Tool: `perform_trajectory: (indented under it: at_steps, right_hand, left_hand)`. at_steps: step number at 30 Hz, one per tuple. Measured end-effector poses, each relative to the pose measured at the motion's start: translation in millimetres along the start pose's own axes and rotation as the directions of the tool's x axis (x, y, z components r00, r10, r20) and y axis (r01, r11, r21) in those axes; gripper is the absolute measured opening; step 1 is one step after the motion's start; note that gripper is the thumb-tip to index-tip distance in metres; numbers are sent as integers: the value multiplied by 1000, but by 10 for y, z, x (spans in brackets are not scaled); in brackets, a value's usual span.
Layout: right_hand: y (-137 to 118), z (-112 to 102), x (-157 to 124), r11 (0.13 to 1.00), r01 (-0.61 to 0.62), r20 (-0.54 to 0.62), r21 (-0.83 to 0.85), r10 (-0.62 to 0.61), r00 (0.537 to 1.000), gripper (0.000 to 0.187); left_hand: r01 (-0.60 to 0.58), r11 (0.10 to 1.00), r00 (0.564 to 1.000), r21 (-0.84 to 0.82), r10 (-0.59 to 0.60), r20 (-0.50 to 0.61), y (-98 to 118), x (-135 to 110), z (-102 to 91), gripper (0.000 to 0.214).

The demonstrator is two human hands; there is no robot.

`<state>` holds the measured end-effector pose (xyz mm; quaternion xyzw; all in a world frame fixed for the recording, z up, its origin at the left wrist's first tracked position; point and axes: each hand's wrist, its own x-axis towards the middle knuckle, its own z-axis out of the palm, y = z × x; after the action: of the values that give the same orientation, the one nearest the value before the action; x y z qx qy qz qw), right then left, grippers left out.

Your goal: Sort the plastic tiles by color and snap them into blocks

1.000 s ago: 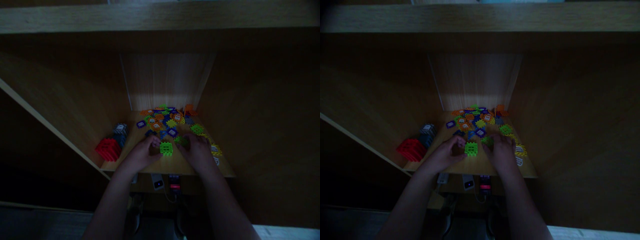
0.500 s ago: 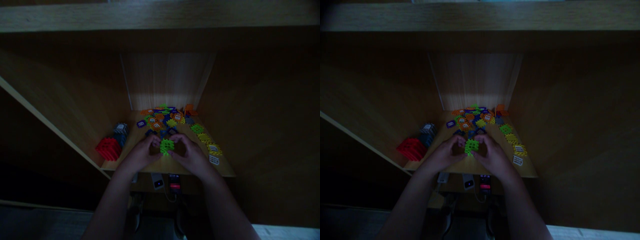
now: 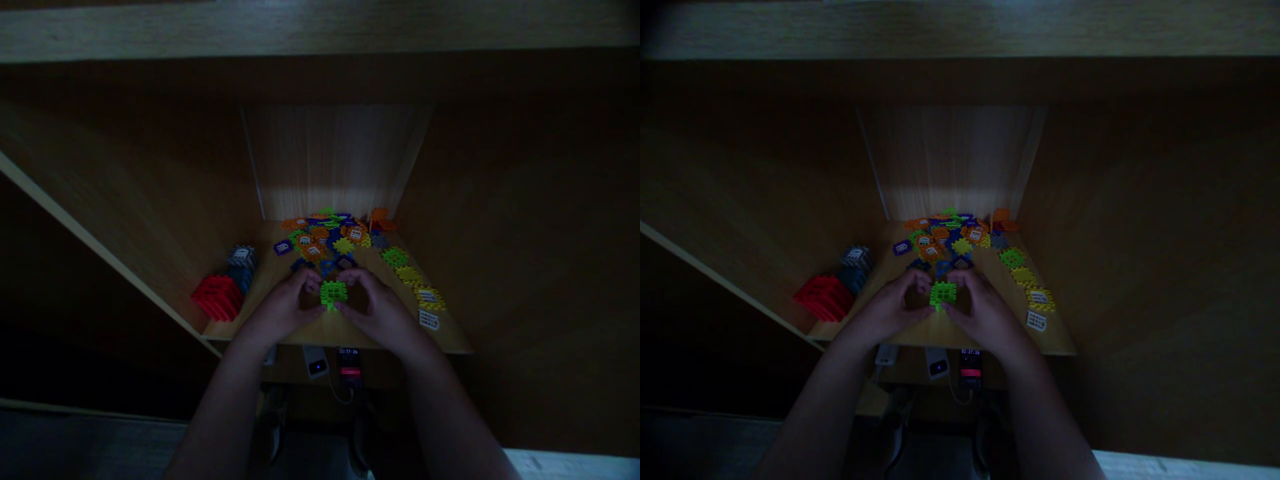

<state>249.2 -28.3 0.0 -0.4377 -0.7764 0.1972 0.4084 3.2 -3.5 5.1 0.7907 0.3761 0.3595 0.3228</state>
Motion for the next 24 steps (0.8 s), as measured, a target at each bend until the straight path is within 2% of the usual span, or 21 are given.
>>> perform_trajectory:
  at_steps: [19,21,24]
  right_hand:
    - [-60,-23,-8,1000,-19,32,-21,19,999,43]
    - [-63,-44,1,998,-15,11,-68,16,1000,42]
    - [-15,-66,24,970,-19,-83,-243,-1,997,36]
  left_hand:
    - [-2,1000,1000,13,2,-10,17,4,-3,37]
    - [10,1000,1000,16,-10,-13,27,4,-4,36]
    - [20,1000,1000,17,-19,-12,30,-1,-3,37]
